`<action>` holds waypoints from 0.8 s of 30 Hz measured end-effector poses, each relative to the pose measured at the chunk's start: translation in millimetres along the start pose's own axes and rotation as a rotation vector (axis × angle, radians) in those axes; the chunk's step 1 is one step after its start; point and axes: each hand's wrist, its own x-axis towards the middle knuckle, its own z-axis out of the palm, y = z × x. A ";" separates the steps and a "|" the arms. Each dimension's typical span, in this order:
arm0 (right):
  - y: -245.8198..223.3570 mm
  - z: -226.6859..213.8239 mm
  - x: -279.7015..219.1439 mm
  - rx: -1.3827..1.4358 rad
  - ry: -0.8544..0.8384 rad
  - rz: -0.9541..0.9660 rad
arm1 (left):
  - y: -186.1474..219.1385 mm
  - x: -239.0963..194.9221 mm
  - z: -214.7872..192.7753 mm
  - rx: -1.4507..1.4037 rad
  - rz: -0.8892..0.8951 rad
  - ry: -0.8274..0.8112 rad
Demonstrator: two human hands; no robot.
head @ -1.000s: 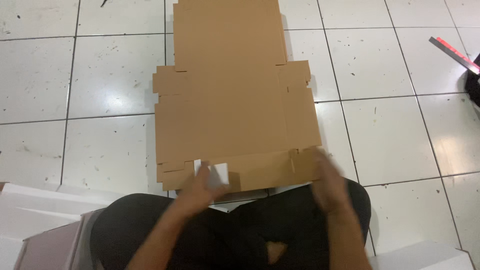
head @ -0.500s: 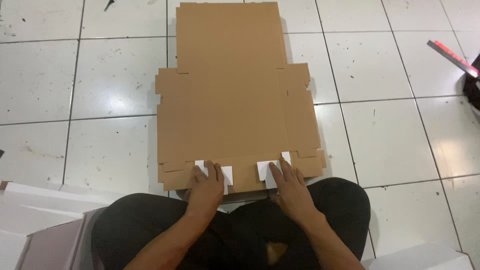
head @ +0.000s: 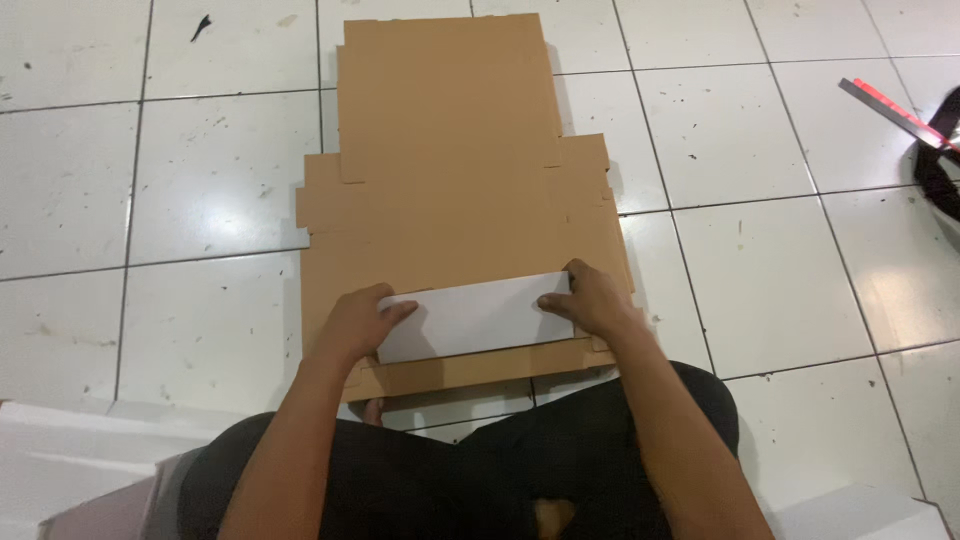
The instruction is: The person sits on the floor and folds a flat cardboard sheet into a box shape. They insert a white rectangular piece into the bottom of the box and then fold and tuck the side flaps to secure the structure.
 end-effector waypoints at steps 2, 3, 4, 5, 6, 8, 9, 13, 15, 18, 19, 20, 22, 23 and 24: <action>-14.9 -9.0 -19.0 -0.001 0.035 0.007 | 7.2 -4.2 -3.6 0.103 0.016 0.021; -21.0 -11.7 -30.2 0.001 0.063 0.010 | 10.2 -8.1 -4.0 0.209 0.026 0.045; -12.0 -9.4 -28.1 0.004 0.062 0.023 | 13.8 -12.4 -3.7 0.212 0.031 0.032; -3.9 -7.1 -25.7 0.048 0.089 0.024 | 17.2 -16.5 -4.5 0.359 0.133 0.061; 3.9 -5.0 -24.1 0.092 0.116 0.025 | 20.6 -21.1 -5.9 0.505 0.237 0.091; 19.6 -17.6 -30.3 0.163 0.188 0.112 | 29.1 -24.4 0.2 0.621 0.253 0.051; 25.9 -24.7 -31.8 0.235 0.259 0.192 | 33.4 -25.0 1.5 0.738 0.263 0.016; 80.8 1.2 -7.8 0.162 0.243 0.184 | 52.8 -38.7 7.6 0.659 0.318 0.024; 85.2 1.2 -4.1 0.168 0.259 0.163 | 61.3 -36.9 -0.4 0.599 0.273 0.008; 63.7 -14.0 -12.5 0.160 0.282 0.207 | 64.4 -31.7 -2.4 0.566 0.233 -0.019; 55.7 -19.5 -16.6 0.161 0.288 0.206 | 64.1 -28.8 -1.8 0.567 0.237 -0.015; 47.6 -24.6 -20.5 0.205 0.284 0.200 | 63.3 -25.6 -1.2 0.587 0.237 -0.038; 33.2 -27.5 -31.4 0.243 0.269 0.203 | 61.9 -25.6 1.5 0.602 0.232 -0.074; 24.3 -27.7 -34.5 0.230 0.304 0.155 | 62.9 -25.4 -0.2 0.602 0.252 -0.076; 15.5 -27.9 -37.9 0.217 0.338 0.108 | 63.9 -25.5 -1.9 0.602 0.272 -0.077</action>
